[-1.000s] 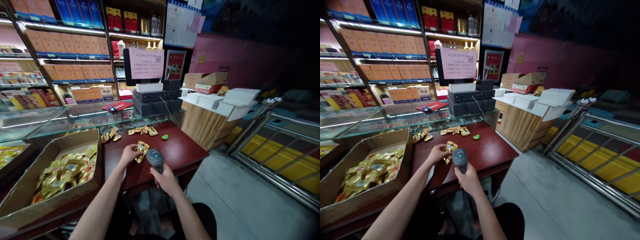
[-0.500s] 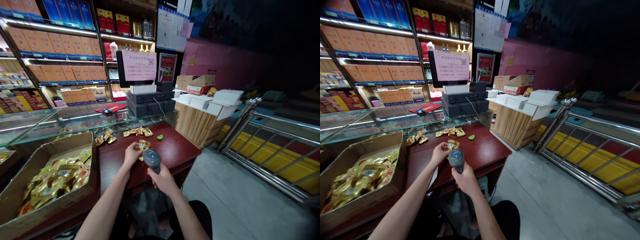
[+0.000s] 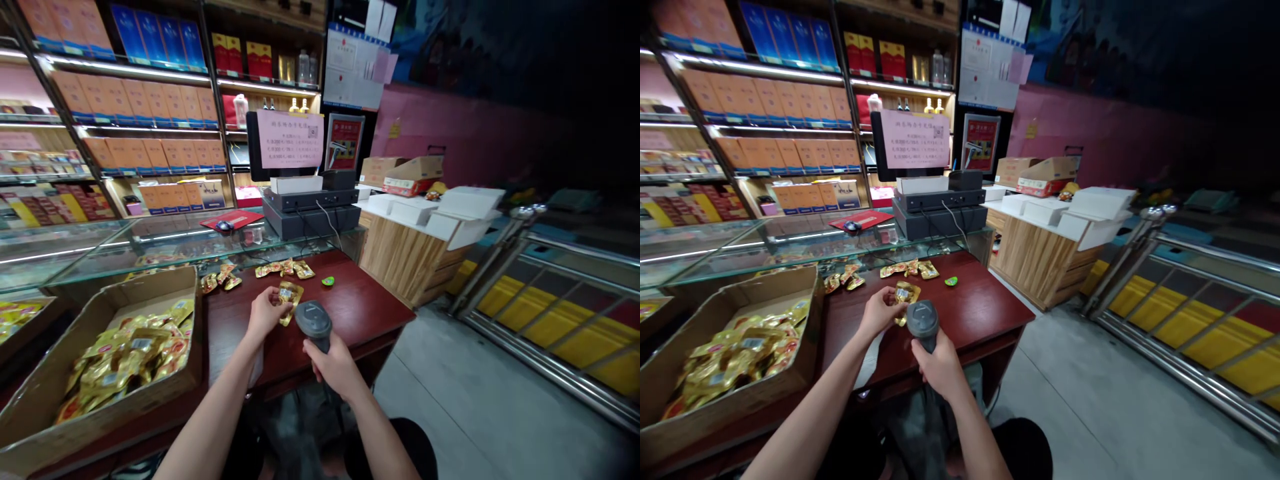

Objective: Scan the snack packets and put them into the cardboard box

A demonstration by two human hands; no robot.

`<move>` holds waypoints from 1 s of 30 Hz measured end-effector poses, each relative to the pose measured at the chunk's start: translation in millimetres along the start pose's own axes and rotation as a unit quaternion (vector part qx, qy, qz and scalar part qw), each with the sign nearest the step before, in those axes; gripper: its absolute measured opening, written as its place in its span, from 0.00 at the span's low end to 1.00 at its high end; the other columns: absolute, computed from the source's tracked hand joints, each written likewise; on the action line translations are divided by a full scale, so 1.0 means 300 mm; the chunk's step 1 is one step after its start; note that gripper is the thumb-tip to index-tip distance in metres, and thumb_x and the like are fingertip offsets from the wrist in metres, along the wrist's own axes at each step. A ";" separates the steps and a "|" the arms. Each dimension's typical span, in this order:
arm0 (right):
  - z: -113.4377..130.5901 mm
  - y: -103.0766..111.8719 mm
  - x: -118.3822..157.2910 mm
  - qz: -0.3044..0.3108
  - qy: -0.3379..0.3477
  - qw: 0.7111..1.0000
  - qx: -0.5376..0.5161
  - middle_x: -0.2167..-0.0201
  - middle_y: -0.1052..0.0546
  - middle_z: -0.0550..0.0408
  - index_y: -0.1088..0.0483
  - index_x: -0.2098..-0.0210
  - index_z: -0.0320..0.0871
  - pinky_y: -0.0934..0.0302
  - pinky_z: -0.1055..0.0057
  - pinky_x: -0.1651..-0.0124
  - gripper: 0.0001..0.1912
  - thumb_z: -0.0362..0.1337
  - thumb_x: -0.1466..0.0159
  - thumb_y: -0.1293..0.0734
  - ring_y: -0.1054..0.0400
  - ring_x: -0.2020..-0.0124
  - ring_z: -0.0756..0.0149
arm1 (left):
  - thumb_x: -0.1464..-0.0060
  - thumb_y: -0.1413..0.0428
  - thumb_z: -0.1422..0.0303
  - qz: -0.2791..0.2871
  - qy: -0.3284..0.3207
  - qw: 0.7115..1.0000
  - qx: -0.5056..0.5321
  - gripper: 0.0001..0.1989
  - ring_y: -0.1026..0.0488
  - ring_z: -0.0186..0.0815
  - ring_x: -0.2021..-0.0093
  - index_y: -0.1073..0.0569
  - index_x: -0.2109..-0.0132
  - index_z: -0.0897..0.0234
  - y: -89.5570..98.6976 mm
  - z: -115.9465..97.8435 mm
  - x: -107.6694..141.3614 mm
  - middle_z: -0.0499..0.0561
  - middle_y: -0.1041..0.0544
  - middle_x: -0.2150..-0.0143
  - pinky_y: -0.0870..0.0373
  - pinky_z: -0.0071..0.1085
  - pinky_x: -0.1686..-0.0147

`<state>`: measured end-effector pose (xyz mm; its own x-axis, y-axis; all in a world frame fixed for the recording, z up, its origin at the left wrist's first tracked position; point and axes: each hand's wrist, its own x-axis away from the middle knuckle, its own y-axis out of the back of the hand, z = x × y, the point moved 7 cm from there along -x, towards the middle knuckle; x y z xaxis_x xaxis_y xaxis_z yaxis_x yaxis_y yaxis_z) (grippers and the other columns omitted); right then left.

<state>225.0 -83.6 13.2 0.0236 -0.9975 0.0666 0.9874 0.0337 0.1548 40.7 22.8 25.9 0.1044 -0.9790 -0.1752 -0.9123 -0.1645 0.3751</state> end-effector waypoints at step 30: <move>-0.084 0.011 -0.207 0.003 -0.032 0.999 0.006 0.87 0.34 0.69 0.36 0.62 0.44 0.44 0.76 0.85 0.20 0.53 0.43 0.33 0.40 0.88 0.72 | 0.40 0.41 0.72 0.036 -0.096 0.961 -0.255 0.11 0.20 0.42 0.52 0.19 0.51 0.63 -0.037 -0.141 -0.279 0.56 0.16 0.53 0.27 0.34 0.49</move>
<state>230.8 -23.0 -15.1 0.0189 -0.9913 0.1302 0.9852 0.0406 0.1665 59.0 101.6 74.8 -0.0713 -0.9576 -0.2791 -0.5961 -0.1835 0.7817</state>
